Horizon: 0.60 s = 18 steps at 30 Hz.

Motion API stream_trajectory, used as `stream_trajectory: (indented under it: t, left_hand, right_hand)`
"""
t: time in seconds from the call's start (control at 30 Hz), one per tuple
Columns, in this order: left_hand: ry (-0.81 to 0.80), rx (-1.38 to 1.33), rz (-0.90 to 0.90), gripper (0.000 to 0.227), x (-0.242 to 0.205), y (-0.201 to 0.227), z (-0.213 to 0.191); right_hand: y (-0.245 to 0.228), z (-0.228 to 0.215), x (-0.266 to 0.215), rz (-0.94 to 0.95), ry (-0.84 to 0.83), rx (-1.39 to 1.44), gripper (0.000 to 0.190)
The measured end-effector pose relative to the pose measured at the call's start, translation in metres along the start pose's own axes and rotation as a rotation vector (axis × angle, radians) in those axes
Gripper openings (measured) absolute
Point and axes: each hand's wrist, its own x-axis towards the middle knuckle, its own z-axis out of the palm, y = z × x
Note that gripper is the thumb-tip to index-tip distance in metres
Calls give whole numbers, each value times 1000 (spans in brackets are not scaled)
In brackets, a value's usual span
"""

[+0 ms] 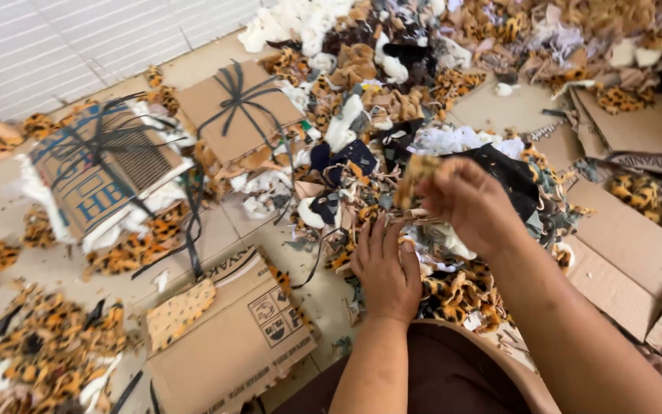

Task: Stuffing small cardboard boxes with fabric scraps and closing them

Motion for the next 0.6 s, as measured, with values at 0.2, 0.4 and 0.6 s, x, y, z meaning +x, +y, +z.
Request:
stream_trajectory:
  t: [0.2,0.4,0.6]
  left_hand:
    - [78,-425,-54,56,-4,28,-78]
    - [-30,-981,-556,54,-38,-1,-180]
    - [27,-429,-648,29,-83,-76,-249]
  right_hand:
    - [18,30,-64,145,-211,-91,21]
    - [54,91,-82,303,-601,-72,29]
    - [91,185,-114,360,-545,-592,59]
